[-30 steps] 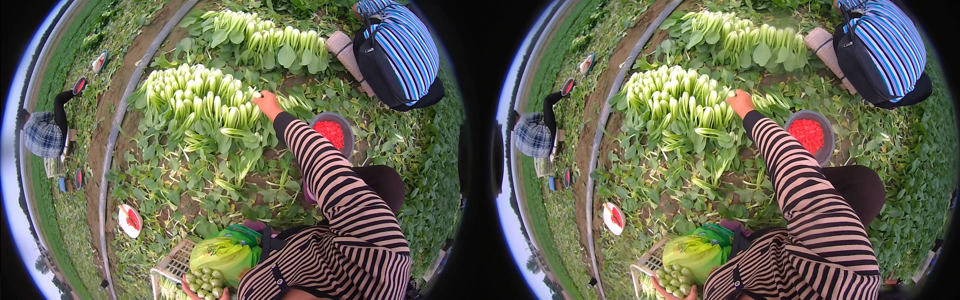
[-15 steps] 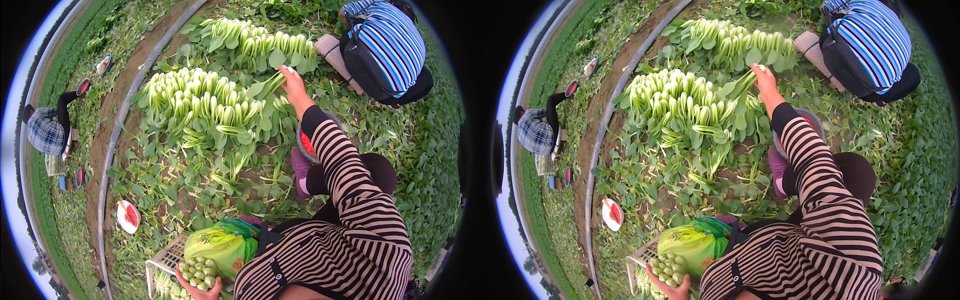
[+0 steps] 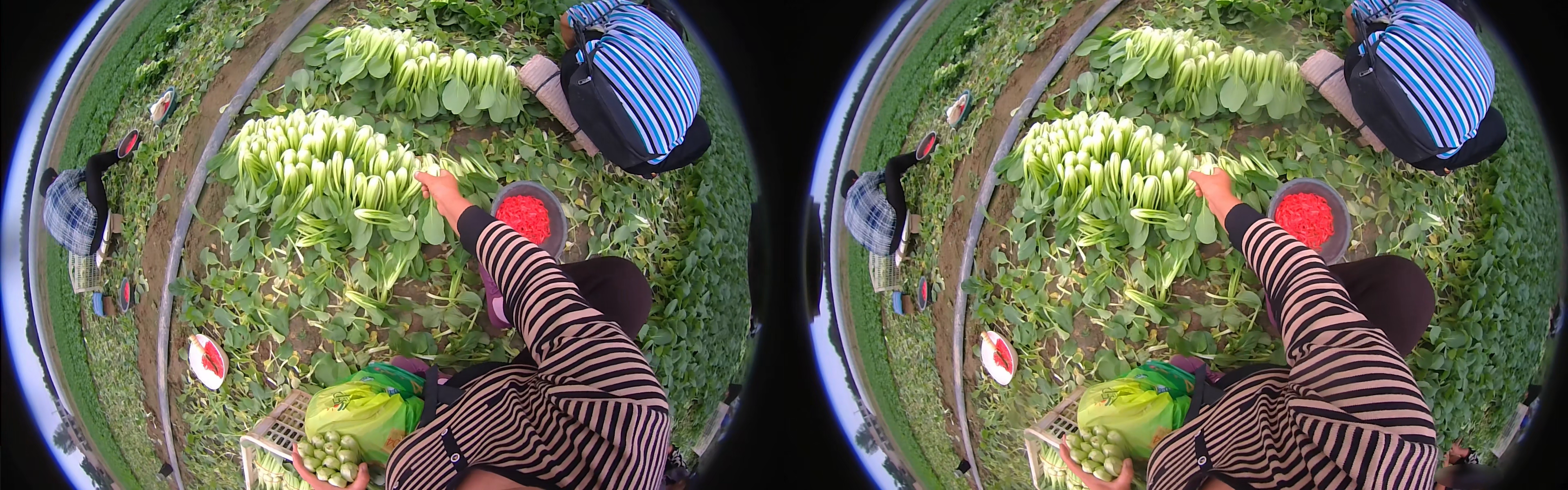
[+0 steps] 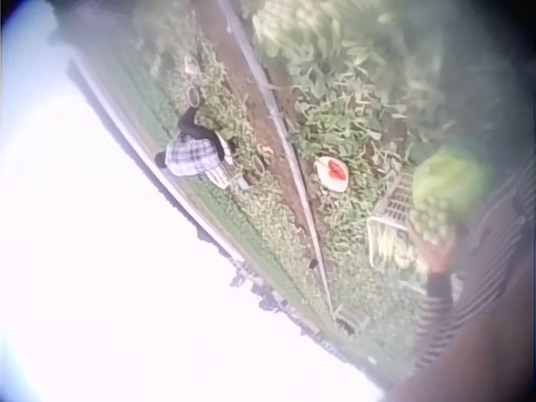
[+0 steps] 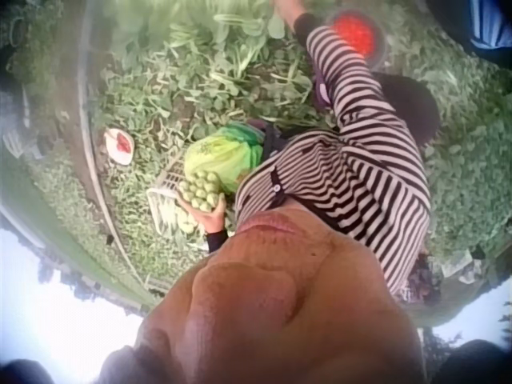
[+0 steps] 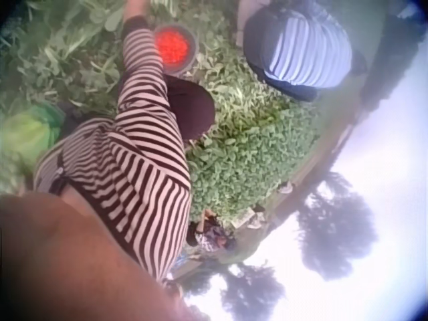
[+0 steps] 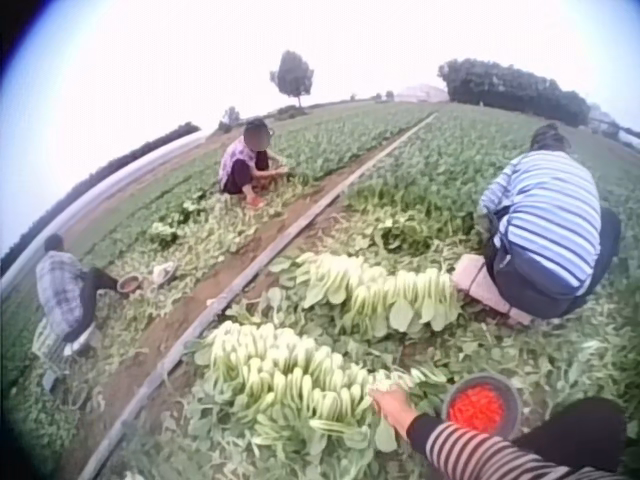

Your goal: The person gathers leafy green vegetables from the field, aligns them into bunches, and secures each bunch with a rubber band. The person places the completed bundles into a white crate. Other workers are visible in the background performing similar tasks.

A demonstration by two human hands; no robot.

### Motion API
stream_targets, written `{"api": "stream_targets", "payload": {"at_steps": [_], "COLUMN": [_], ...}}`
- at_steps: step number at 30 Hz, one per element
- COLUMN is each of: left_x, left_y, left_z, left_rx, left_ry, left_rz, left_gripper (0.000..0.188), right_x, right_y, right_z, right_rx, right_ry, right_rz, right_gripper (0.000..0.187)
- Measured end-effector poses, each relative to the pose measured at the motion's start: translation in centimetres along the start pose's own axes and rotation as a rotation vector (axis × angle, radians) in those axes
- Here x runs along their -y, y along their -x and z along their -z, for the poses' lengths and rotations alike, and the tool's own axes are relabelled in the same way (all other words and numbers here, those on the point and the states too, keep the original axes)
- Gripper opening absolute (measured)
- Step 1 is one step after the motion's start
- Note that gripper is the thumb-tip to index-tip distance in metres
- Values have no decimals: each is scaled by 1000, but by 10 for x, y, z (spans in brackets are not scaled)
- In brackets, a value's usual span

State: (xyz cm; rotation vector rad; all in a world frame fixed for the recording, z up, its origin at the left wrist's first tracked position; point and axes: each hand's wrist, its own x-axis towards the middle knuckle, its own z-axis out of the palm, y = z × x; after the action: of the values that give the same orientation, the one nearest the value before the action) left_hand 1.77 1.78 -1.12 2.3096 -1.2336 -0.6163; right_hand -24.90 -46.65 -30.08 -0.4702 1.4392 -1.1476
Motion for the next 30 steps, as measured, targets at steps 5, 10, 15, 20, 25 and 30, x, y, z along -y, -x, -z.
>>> {"api": "stream_targets", "payload": {"at_steps": [5, 10, 15, 20, 25, 30], "left_x": [-2, 4, 4, 9, 4, 6], "left_y": [-5, -1, 0, 2, 5, 2], "left_z": [0, 0, 0, -1, -1, -1], "left_rx": [20, 33, 43, 19, -23, -21], "left_ry": [21, 20, 7, 0, -71, 22], "left_rz": [1, 51, 55, 17, 35, -25], "left_gripper": [118, 121, 121, 120, 119, 118], "right_x": [-24, -42, -56, -51, -30, 22], "right_y": [-26, -34, -31, -36, 5, 31], "right_z": [-28, -49, -55, -41, -42, -21], "right_rx": [29, -52, -80, 74, 62, 102], "right_ry": [210, 582, 466, 535, 228, -166], "right_rz": [155, 350, 314, 227, 299, 317], "right_gripper": [25, 32, 32, 35, 32, 30]}}
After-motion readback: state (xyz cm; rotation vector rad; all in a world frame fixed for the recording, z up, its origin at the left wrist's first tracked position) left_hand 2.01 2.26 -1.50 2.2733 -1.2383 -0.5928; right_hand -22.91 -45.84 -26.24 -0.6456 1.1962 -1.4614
